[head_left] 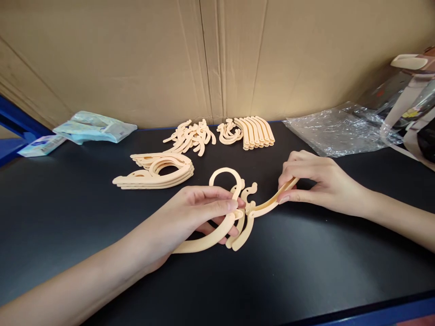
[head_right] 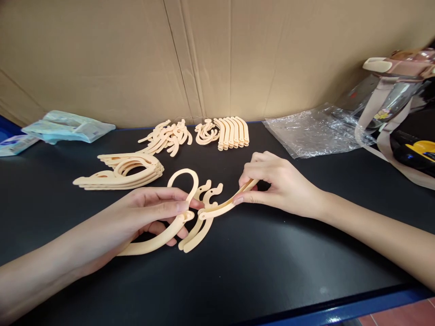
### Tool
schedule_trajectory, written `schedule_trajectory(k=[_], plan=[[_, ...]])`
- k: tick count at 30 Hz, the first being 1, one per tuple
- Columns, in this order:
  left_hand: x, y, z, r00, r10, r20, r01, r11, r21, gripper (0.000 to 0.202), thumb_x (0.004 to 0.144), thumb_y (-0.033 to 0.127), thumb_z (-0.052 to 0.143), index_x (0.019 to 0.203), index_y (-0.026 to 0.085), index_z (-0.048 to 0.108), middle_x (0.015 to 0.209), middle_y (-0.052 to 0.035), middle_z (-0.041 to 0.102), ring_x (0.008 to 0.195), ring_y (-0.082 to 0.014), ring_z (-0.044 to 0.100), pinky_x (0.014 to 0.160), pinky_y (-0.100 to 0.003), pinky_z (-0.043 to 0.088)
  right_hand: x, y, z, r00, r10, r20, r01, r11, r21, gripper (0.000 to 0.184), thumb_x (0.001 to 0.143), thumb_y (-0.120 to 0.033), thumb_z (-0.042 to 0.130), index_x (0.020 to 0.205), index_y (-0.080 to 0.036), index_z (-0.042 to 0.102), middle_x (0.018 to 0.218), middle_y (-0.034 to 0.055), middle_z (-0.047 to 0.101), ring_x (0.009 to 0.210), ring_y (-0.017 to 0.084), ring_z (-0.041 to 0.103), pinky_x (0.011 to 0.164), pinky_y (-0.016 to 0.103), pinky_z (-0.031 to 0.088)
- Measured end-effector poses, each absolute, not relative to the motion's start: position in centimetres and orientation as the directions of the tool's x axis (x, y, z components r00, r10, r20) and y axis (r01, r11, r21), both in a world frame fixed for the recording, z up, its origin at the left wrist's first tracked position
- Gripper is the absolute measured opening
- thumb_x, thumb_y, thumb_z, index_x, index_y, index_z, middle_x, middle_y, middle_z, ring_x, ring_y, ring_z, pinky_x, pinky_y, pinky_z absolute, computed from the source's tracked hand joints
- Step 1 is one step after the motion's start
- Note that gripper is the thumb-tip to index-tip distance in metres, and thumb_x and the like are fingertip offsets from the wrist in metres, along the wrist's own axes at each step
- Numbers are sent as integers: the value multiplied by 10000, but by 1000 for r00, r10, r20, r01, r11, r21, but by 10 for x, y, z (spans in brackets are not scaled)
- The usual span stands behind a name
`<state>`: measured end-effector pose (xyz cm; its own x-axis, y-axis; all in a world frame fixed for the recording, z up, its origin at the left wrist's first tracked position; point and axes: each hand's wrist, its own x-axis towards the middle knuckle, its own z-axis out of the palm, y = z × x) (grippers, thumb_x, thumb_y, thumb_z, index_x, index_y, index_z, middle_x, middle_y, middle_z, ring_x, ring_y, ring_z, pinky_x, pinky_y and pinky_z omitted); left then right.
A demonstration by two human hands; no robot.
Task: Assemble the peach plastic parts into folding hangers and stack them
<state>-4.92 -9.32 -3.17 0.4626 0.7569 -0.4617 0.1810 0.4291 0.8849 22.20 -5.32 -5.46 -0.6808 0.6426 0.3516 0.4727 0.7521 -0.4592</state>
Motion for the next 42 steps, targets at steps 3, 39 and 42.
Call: schedule_trajectory(k=[3,39,42], plan=[[-48,-93,-31,488,736,-470,207,426,881,246,865,424,646,938,209,743,829,-44,747,692,-143,700,632,-204,537,220,-54,-56,-683,618,390,467,780,-417,230,885,-440,658,794,-228,669,715,2,644,689,166,481,654,321,360],[-38,-108,-40,513,832,-209,293,59,954,208,921,320,554,766,187,591,675,43,616,621,-74,536,552,-163,385,211,-63,-53,-726,548,416,340,811,-476,214,886,-366,667,764,-192,638,654,-13,580,633,127,448,614,266,374],[-38,-108,-41,511,832,-215,287,71,955,210,923,326,548,767,188,573,657,48,601,614,-72,512,547,-159,369,211,-63,-53,-724,562,400,360,802,-476,230,904,-374,647,761,-195,640,654,-18,588,633,124,457,629,266,369]])
